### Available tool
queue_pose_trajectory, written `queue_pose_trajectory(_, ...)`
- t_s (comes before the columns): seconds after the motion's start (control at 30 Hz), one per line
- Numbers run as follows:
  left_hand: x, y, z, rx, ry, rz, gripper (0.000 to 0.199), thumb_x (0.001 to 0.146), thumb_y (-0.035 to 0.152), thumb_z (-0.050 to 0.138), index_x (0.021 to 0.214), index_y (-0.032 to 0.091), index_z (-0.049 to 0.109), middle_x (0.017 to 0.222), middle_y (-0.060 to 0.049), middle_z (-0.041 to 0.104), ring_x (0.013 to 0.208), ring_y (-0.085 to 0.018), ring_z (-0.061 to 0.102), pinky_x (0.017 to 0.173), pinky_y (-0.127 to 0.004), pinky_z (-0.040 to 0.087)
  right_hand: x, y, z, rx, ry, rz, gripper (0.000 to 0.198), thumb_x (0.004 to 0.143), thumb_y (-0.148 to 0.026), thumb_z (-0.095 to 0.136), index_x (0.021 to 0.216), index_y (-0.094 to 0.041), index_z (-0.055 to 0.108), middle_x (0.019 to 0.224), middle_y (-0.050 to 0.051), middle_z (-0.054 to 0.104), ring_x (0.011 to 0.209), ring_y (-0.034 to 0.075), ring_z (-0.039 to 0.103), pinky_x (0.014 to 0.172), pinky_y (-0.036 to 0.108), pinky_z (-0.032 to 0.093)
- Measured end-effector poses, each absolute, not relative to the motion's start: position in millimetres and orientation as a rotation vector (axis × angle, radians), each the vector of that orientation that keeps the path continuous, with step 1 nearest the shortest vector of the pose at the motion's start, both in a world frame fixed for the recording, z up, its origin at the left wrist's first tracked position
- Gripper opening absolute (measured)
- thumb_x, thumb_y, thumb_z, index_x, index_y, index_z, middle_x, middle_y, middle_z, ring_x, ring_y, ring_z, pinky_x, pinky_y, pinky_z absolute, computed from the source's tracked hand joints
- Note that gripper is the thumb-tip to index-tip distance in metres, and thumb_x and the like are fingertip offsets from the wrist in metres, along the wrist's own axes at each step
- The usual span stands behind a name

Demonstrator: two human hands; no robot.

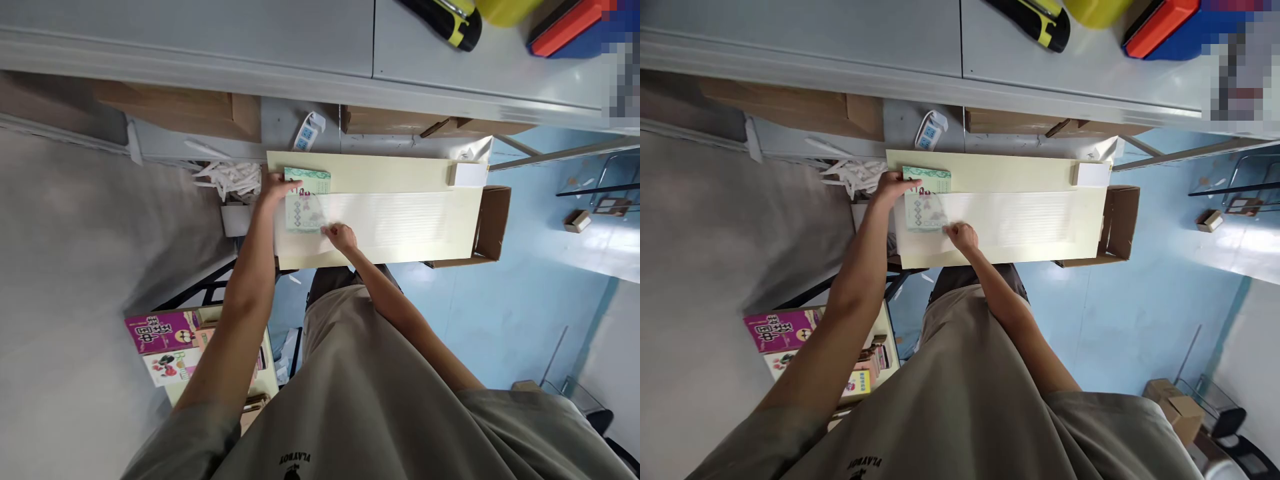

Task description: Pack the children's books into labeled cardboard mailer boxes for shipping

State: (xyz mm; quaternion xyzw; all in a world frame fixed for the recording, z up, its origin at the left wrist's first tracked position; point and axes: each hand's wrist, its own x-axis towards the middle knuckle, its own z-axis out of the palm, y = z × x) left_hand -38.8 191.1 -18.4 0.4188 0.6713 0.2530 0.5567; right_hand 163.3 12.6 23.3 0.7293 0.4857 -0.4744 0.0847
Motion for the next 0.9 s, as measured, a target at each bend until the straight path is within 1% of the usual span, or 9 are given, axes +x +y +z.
queue_pose_trajectory(0.07, -43.5, 197.4, -12.6, 0.978, 1.592, 0.595, 0.042, 0.061, 0.029, 0.107, 0.077, 0.021, 0.068, 0.07, -0.001, 0.067, 0.088, -0.028, 0.073, 0.078, -0.033, 0.06, 164.9, 10.2, 20.5, 2.161, 1.496, -1.412, 0.049, 0.125, -0.061, 0.06, 0.1, -0.023, 0.08, 0.118, 0.011, 0.089, 0.104, 0.025, 0.078, 0.079, 0.03, 0.046)
queue_pose_trajectory(0.13, -40.3, 204.7, 1.7, 1.028, 1.643, 0.649, 0.044, 0.067, 0.033, 0.106, 0.078, 0.022, 0.066, 0.073, 0.001, 0.065, 0.086, -0.023, 0.07, 0.075, -0.029, 0.057, 166.0, 7.2, 16.8, 2.165, 1.525, -1.41, 0.05, 0.124, -0.061, 0.061, 0.098, -0.023, 0.08, 0.117, 0.011, 0.089, 0.105, 0.025, 0.077, 0.08, 0.03, 0.047)
queue_pose_trajectory(0.37, 0.4, 197.7, 107.6, 1.506, 1.474, 0.933, 0.053, 0.081, 0.054, 0.109, 0.099, 0.025, 0.068, 0.094, 0.002, 0.07, 0.104, -0.021, 0.074, 0.1, -0.034, 0.065, 168.5, 4.0, 7.4, 2.154, 1.603, -1.528, 0.037, 0.123, -0.052, 0.065, 0.106, -0.023, 0.081, 0.123, 0.012, 0.087, 0.118, 0.027, 0.077, 0.097, 0.033, 0.057)
queue_pose_trajectory(0.47, 21.4, 171.7, 153.7, 1.754, 1.437, 0.927, 0.052, 0.084, 0.057, 0.109, 0.096, 0.026, 0.07, 0.105, -0.002, 0.075, 0.112, -0.026, 0.076, 0.109, -0.041, 0.066, 180.9, 9.7, 7.7, 2.069, 1.557, -1.774, 0.031, 0.123, -0.045, 0.064, 0.108, -0.023, 0.081, 0.131, 0.012, 0.088, 0.123, 0.027, 0.078, 0.102, 0.033, 0.059)
queue_pose_trajectory(0.57, 45.9, 144.4, 179.1, 1.775, 1.424, 0.944, 0.055, 0.084, 0.061, 0.108, 0.099, 0.025, 0.07, 0.108, -0.002, 0.076, 0.116, -0.027, 0.076, 0.111, -0.043, 0.066, 222.8, 11.5, 12.8, 2.052, 1.357, -2.236, 0.036, 0.126, -0.048, 0.055, 0.126, -0.024, 0.081, 0.143, 0.011, 0.088, 0.131, 0.023, 0.079, 0.106, 0.03, 0.062)
queue_pose_trajectory(0.67, 82.5, 116.7, 173.7, 1.59, 1.37, 0.942, 0.056, 0.088, 0.067, 0.103, 0.106, 0.024, 0.071, 0.103, 0.001, 0.076, 0.112, -0.023, 0.077, 0.107, -0.043, 0.068, 300.2, -1.4, 26.0, 2.188, 1.17, -2.524, 0.06, 0.126, -0.07, 0.043, 0.145, -0.024, 0.076, 0.155, 0.014, 0.084, 0.139, 0.024, 0.078, 0.109, 0.033, 0.065)
queue_pose_trajectory(0.77, 136.6, 83.6, 135.9, 1.285, 1.357, 0.843, 0.059, 0.085, 0.072, 0.102, 0.108, 0.024, 0.075, 0.102, -0.003, 0.081, 0.11, -0.028, 0.081, 0.099, -0.044, 0.07, 388.8, -29.5, 42.6, 2.241, 1.091, -2.664, 0.09, 0.115, -0.097, 0.031, 0.144, -0.026, 0.077, 0.14, 0.014, 0.089, 0.135, 0.032, 0.08, 0.108, 0.043, 0.067)
queue_pose_trajectory(0.83, 176.5, 60.8, 99.2, 1.084, 1.372, 0.762, 0.06, 0.081, 0.07, 0.104, 0.105, 0.022, 0.078, 0.104, -0.008, 0.085, 0.11, -0.032, 0.083, 0.098, -0.045, 0.07, 435.9, -49.9, 47.8, 2.263, 1.074, -2.75, 0.095, 0.107, -0.106, 0.041, 0.143, -0.027, 0.079, 0.132, 0.014, 0.09, 0.131, 0.035, 0.082, 0.108, 0.048, 0.068)
queue_pose_trajectory(0.9, 211.6, 42.5, 61.7, 0.924, 1.402, 0.697, 0.058, 0.076, 0.066, 0.106, 0.098, 0.02, 0.079, 0.104, -0.011, 0.087, 0.107, -0.033, 0.084, 0.096, -0.045, 0.07, 465.5, -65.6, 43.6, 2.345, 1.112, -2.775, 0.093, 0.096, -0.106, 0.065, 0.141, -0.026, 0.08, 0.131, 0.013, 0.09, 0.128, 0.035, 0.082, 0.108, 0.05, 0.069)
